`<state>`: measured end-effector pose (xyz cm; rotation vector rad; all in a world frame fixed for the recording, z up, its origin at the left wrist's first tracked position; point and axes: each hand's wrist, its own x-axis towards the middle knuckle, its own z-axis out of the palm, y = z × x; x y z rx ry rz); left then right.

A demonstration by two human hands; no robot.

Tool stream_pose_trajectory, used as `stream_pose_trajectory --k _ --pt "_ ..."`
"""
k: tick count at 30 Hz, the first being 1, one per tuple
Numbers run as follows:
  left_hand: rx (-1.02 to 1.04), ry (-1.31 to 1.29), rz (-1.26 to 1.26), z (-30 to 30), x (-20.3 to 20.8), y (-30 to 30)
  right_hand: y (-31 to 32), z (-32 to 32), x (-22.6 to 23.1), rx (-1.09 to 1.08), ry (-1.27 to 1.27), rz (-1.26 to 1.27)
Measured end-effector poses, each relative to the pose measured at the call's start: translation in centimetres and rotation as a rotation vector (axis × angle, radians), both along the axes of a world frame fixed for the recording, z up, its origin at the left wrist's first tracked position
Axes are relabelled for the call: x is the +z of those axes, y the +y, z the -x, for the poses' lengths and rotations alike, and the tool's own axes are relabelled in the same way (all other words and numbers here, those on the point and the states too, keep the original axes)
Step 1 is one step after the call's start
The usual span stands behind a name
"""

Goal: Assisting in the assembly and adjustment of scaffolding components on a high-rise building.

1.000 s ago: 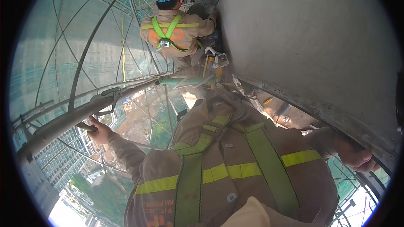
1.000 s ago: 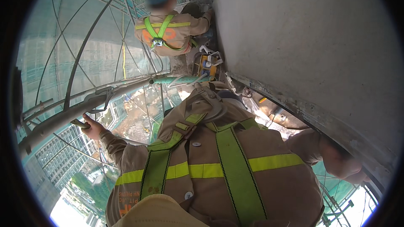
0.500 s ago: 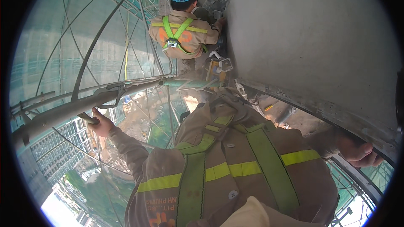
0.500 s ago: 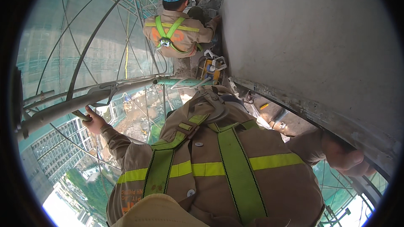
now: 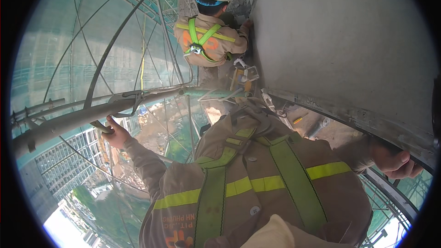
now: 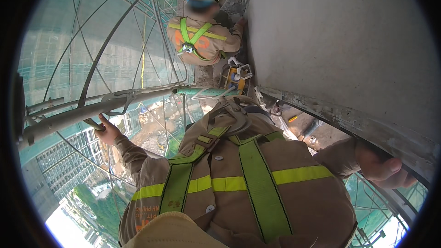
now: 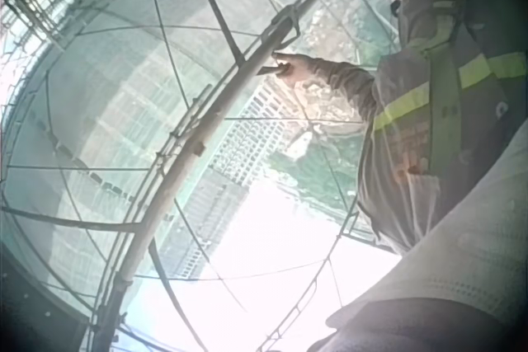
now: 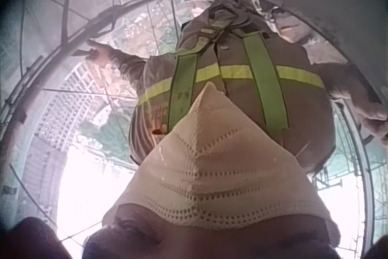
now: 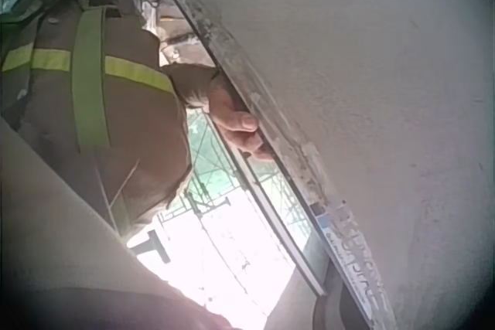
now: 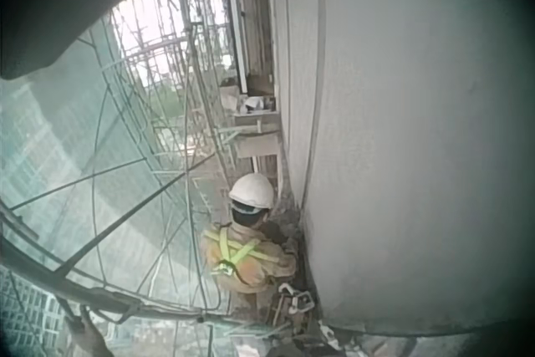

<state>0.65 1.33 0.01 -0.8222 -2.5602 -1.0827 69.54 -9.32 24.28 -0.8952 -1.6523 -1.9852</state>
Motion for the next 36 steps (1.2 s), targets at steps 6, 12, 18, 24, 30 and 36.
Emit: stream_pose_trajectory --k 6,12,18,24,30,36 --pt "-0.009 0.014 -0.016 -0.3 0.4 0.0 -0.4 -0.8 -0.5 0.084 0.059 0.047" --pt "-0.006 0.03 -0.003 -0.4 0.0 0.2 0.2 0.3 0.0 0.018 -0.015 -0.002" --pt "0.0 0.02 0.025 0.0 0.0 -0.6 -0.5 -0.2 -0.1 -0.221 -0.124 -0.002" --pt "-0.031 0.066 -0.039 0.9 -1.2 0.1 1.1 2.4 0.1 -0.241 0.05 -0.058" --pt "0.016 0.083 0.032 1.3 -1.1 -0.4 -0.5 -0.2 -0.9 0.102 0.083 0.0" --pt "0.018 0.028 0.054 0.9 -0.8 -0.3 -1.4 -0.7 -1.6 0.058 0.156 -0.017"
